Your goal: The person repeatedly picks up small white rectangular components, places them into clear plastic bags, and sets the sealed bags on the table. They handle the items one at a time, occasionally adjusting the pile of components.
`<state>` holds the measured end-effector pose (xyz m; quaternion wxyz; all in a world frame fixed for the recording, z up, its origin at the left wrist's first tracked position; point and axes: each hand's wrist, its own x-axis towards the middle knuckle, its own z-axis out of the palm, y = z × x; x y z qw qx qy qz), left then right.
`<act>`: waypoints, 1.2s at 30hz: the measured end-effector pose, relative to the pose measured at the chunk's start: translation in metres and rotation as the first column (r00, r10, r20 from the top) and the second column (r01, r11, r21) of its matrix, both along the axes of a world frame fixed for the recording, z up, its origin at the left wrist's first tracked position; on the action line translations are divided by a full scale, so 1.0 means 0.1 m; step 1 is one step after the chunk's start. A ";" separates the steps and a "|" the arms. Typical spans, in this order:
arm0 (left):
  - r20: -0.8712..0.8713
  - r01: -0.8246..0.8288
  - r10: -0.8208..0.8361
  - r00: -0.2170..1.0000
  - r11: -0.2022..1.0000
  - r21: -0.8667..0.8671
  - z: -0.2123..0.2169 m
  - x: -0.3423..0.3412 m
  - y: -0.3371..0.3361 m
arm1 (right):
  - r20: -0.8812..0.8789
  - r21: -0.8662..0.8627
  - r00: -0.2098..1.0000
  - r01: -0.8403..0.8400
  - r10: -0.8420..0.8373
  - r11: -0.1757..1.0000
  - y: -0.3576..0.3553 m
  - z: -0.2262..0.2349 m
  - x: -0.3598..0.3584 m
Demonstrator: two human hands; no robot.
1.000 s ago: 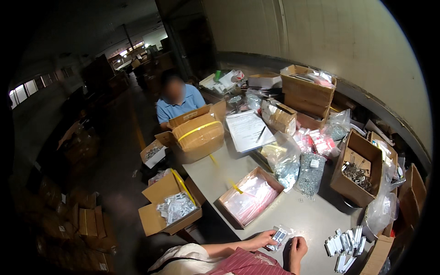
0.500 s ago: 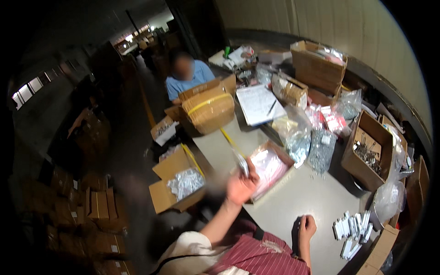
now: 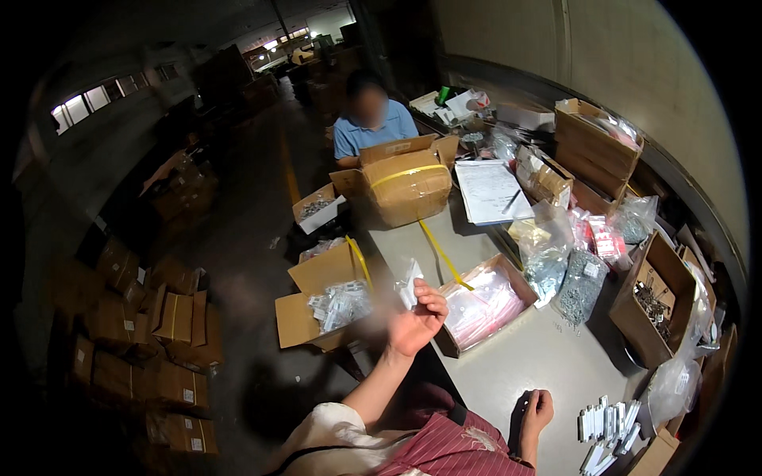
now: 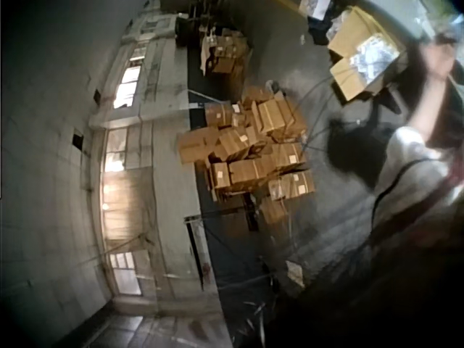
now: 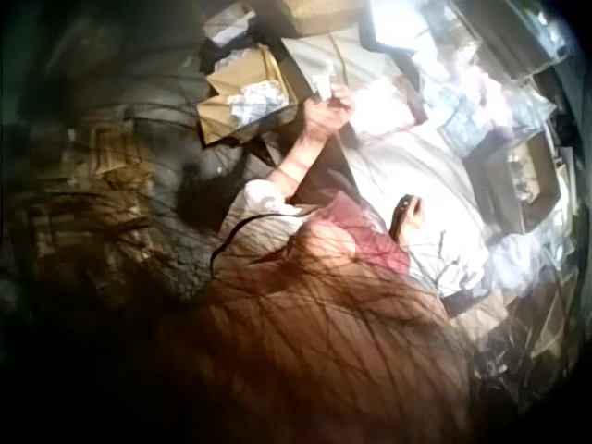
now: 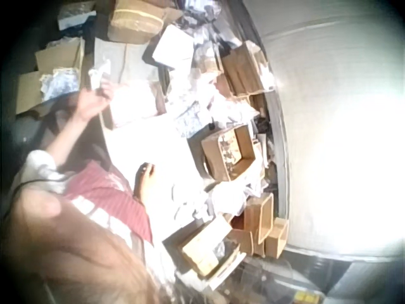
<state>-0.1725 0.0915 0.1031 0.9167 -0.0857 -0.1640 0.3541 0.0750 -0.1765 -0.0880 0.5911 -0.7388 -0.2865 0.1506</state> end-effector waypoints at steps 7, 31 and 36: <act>0.075 0.058 -0.071 0.995 0.985 0.164 -0.08 -0.08 0.18 | 0.014 0.043 1.000 -0.008 0.007 0.999 0.01 -0.05 0.01; -0.595 -0.069 0.699 0.397 0.669 0.740 0.43 -0.01 0.14 | 0.007 -0.075 0.996 0.091 -0.091 0.993 0.03 0.01 -0.01; -0.524 -0.071 0.767 0.369 0.586 0.807 0.42 -0.08 0.09 | 0.012 -0.049 0.997 0.082 -0.081 0.995 0.08 0.15 -0.07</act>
